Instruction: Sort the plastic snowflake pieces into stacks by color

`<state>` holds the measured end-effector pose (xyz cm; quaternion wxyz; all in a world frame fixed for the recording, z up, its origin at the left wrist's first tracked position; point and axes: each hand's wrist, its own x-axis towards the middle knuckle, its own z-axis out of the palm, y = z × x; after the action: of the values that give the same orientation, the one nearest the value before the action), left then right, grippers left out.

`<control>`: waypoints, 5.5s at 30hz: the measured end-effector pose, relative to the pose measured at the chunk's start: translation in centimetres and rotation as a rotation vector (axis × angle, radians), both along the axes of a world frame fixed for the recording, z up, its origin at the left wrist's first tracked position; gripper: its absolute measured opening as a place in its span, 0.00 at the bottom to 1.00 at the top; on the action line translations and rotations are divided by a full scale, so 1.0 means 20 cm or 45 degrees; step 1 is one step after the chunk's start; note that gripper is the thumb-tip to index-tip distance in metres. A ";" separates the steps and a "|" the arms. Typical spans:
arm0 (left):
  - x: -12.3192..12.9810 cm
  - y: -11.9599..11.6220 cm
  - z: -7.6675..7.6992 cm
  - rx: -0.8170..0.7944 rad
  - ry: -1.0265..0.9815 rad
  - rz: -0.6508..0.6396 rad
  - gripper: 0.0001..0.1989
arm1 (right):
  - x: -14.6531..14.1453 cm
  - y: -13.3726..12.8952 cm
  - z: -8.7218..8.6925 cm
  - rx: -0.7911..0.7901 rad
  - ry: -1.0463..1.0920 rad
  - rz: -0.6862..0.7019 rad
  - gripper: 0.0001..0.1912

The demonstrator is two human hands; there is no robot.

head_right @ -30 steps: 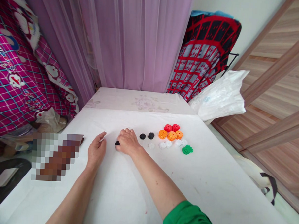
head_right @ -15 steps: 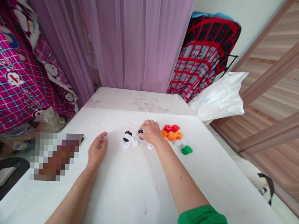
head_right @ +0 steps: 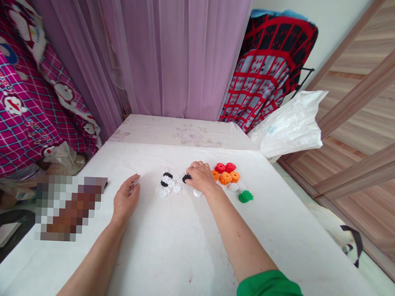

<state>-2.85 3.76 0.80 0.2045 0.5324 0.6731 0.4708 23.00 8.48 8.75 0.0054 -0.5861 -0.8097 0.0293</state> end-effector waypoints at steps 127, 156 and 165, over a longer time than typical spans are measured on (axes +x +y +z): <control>-0.06 -0.06 -0.05 0.172 0.492 -0.203 0.17 | 0.02 -0.44 -0.24 0.020 0.391 -0.829 0.16; -0.05 -0.06 -0.05 0.159 0.463 -0.223 0.16 | 0.02 -0.48 -0.27 -0.010 0.380 -0.801 0.16; -0.05 -0.06 -0.05 0.150 0.495 -0.245 0.16 | -0.28 -0.36 -0.20 0.106 0.561 -0.423 0.13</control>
<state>-3.94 2.58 -0.27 0.0836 0.6860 0.6172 0.3762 17.37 1.29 4.68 0.2102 -0.6896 -0.6823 0.1216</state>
